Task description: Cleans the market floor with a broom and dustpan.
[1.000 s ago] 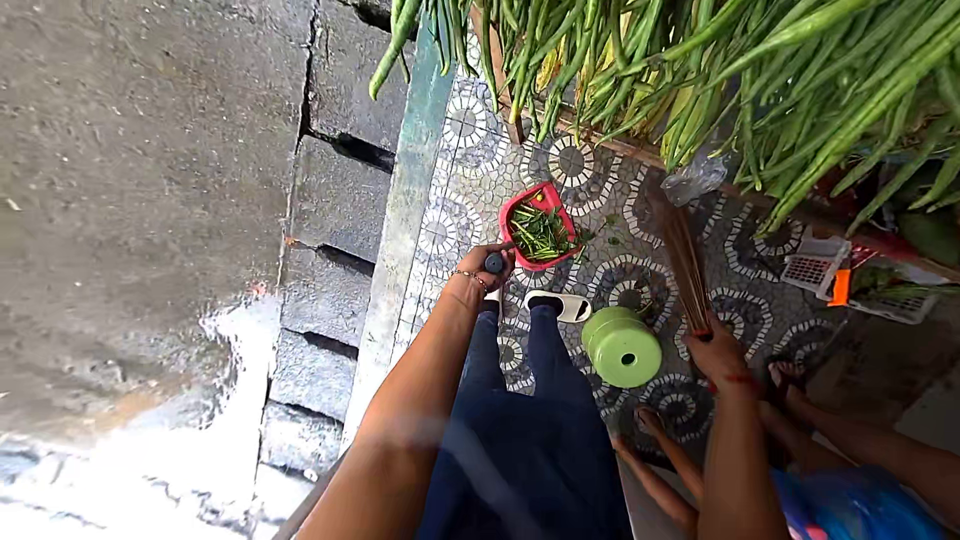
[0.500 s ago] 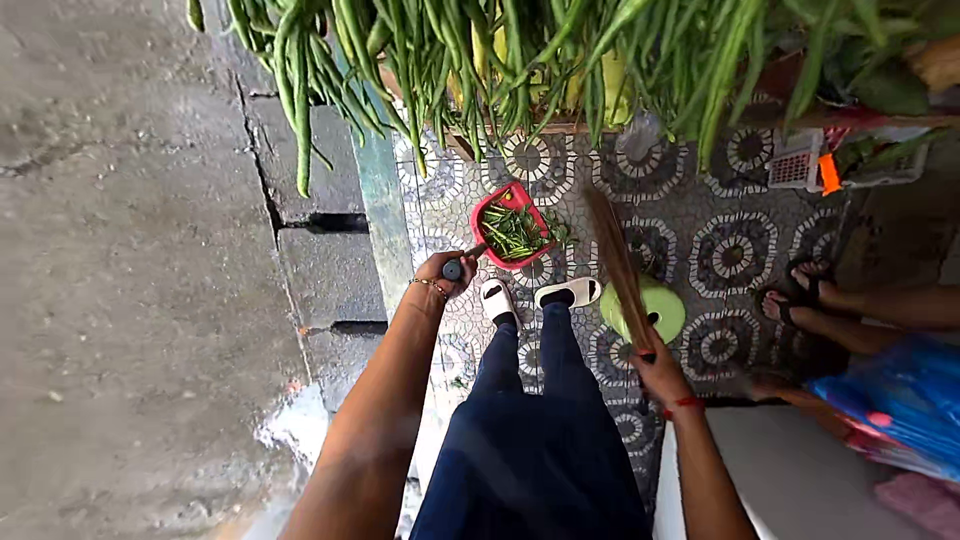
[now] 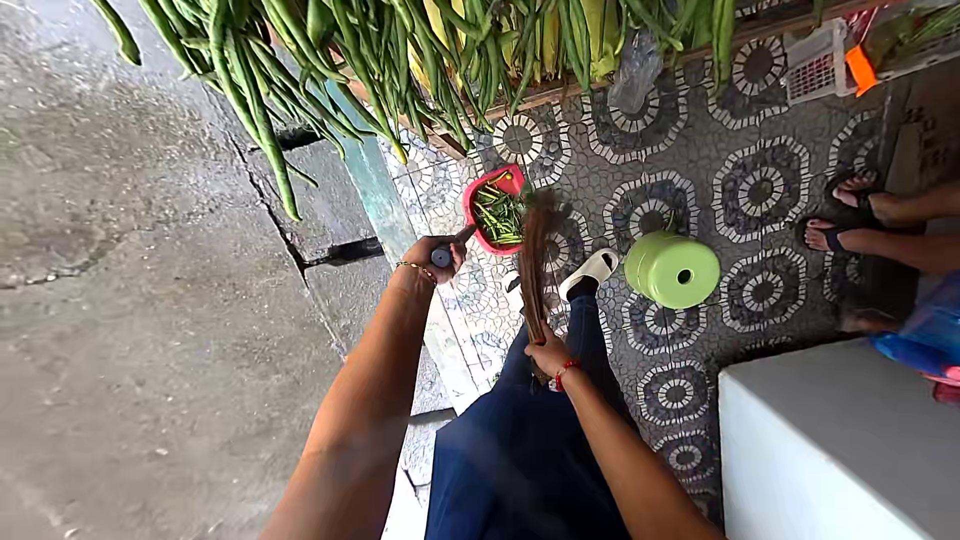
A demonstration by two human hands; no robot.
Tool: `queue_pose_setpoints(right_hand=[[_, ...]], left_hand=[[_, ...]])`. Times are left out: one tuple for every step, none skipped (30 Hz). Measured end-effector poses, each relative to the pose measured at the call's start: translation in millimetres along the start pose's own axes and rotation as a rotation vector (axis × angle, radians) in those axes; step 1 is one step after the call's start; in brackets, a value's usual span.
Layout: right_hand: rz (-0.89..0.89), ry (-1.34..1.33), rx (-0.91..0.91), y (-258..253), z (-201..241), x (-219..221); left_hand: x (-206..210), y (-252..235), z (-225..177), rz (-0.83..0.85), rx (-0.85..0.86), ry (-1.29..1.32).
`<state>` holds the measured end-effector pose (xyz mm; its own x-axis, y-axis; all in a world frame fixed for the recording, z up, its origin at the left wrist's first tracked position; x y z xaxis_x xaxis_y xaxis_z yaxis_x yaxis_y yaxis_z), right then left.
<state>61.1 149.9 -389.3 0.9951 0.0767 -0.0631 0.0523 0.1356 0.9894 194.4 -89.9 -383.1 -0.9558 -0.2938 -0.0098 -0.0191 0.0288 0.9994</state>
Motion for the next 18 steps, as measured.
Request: queue_pose_setpoints(right_hand=[[0.029, 0.000, -0.019, 6.1, 2.7, 6.4], [0.055, -0.001, -0.034, 13.3, 4.5, 10.9], [0.078, -0.002, -0.048, 20.9, 6.1, 14.0], [0.086, 0.007, -0.059, 28.4, 7.9, 15.2], [0.082, 0.027, -0.060, 35.8, 8.6, 14.4], [0.070, 0.058, -0.051, 43.7, 8.7, 11.1], [0.053, 0.098, -0.033, 53.4, 9.0, 5.1], [0.033, 0.140, -0.015, 65.3, 10.2, -3.1], [0.016, 0.185, -0.001, 79.9, 12.6, -13.5], [0.003, 0.226, 0.010, 96.6, 14.4, -25.7], [-0.008, 0.267, 0.020, 114.5, 14.7, -38.5], [-0.020, 0.307, 0.030, 131.3, 13.2, -51.4], [-0.048, 0.344, 0.040, 145.6, 9.6, -64.7], [-0.090, 0.388, 0.052, 158.3, 5.3, -78.7], [-0.147, 0.431, 0.052, 169.0, 2.5, -94.0], [-0.221, 0.455, 0.021, 175.8, 1.1, -110.9], [-0.292, 0.460, -0.018, 179.4, 0.8, -128.7], [-0.358, 0.458, -0.059, 179.3, 1.8, -147.3]], left_hand=[[-2.2, -1.0, -1.4, 0.000, -0.009, 0.017], [-3.0, -1.1, -1.4, 0.000, -0.014, 0.025], [-2.6, -0.4, -0.8, -0.001, -0.013, 0.029], [-2.0, 0.0, 0.0, 0.000, -0.009, 0.028], [-1.9, -0.4, 1.1, 0.003, -0.008, 0.027], [-2.7, -1.1, 2.2, 0.003, -0.010, 0.037], [-4.3, -1.5, 3.0, 0.005, -0.017, 0.055], [-7.1, -1.7, 2.8, 0.011, -0.026, 0.077], [-11.5, -1.6, 1.8, 0.019, -0.034, 0.099], [-16.8, -1.9, 0.6, 0.027, -0.034, 0.110], [-22.8, -1.3, 0.6, 0.033, -0.032, 0.109], [-28.4, -0.4, 1.9, 0.037, -0.035, 0.105], [-32.9, 0.2, 4.1, 0.046, -0.041, 0.106], [-36.8, 0.3, 7.3, 0.054, -0.046, 0.113], [-39.5, 1.1, 11.0, 0.060, -0.053, 0.130], [-40.7, 2.4, 13.5, 0.066, -0.057, 0.156], [-41.8, 4.8, 15.3, 0.063, -0.058, 0.180], [-43.4, 7.4, 17.9, 0.055, -0.064, 0.207]])
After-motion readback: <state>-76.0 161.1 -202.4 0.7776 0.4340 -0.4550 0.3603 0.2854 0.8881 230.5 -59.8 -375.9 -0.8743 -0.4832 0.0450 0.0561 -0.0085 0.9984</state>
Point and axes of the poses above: each hand's wrist, its own y-axis away from the middle knuckle, its own x-axis out of the palm, z = x × y, the point moved 9 cm from there along -y, towards the middle knuckle, and after that the axes turned 4 degrees about -z, right-handed, at the moved point
